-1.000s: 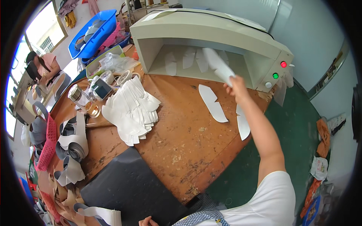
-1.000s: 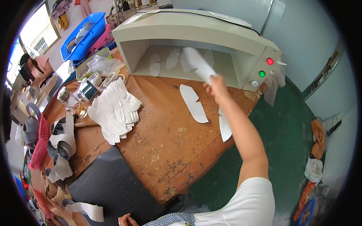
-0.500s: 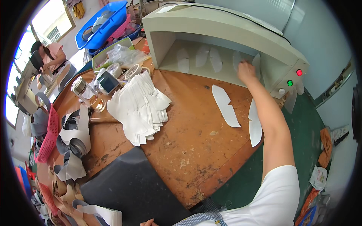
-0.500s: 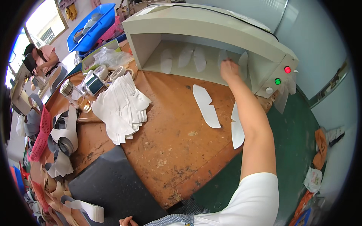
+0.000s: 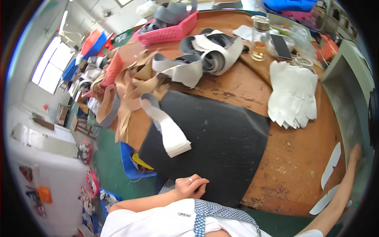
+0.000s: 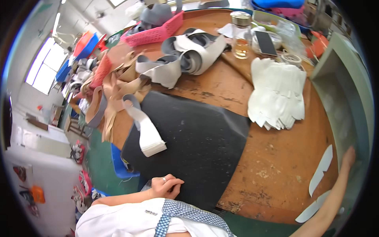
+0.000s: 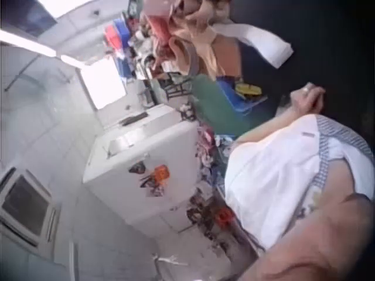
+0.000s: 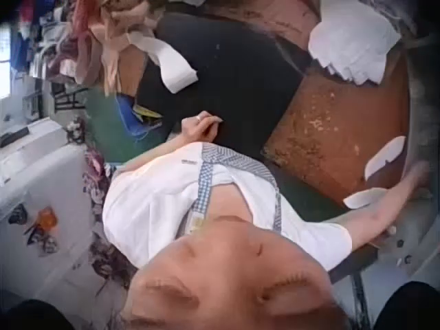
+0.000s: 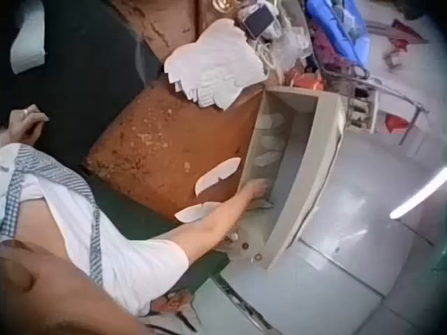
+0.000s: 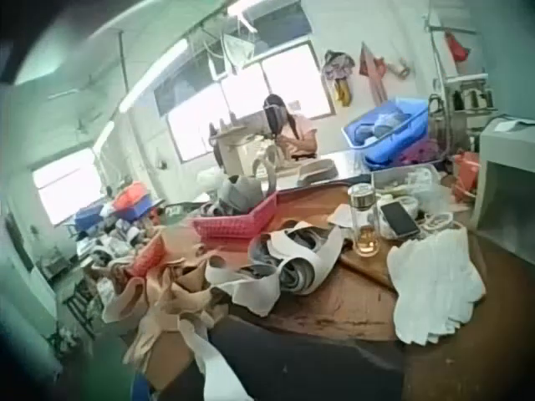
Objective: Assembling and lining shoe upper components at a workbench.
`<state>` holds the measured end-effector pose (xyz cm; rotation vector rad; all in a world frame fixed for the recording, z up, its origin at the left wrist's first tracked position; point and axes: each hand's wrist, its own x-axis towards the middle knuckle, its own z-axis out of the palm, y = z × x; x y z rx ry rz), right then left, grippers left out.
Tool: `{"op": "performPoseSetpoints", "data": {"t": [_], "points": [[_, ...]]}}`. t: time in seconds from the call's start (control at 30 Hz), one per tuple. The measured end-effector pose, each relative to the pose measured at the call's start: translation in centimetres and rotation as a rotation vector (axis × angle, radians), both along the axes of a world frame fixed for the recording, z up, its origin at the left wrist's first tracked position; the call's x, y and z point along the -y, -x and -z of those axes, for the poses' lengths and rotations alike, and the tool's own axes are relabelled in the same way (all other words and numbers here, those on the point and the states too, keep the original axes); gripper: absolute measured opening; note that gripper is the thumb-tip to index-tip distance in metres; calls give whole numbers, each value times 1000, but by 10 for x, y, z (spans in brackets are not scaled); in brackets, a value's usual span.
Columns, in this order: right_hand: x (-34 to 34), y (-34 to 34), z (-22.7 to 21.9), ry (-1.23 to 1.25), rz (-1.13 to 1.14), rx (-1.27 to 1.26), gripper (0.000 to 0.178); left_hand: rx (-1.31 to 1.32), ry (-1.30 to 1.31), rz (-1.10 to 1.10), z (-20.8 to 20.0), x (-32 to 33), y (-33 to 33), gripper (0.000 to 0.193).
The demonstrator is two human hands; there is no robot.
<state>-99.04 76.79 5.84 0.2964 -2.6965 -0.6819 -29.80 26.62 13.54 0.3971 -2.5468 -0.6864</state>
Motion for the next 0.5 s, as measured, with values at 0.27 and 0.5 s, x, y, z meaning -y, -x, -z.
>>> {"op": "performPoseSetpoints", "data": {"t": [0.27, 0.5], "points": [[37, -43, -54, -23, 134, 18, 31, -20, -27, -13, -2, -5, -2, 16], [-16, -37, -88, 43, 70, -116, 28, -96, -34, 42, 4, 3, 5, 15]]}}
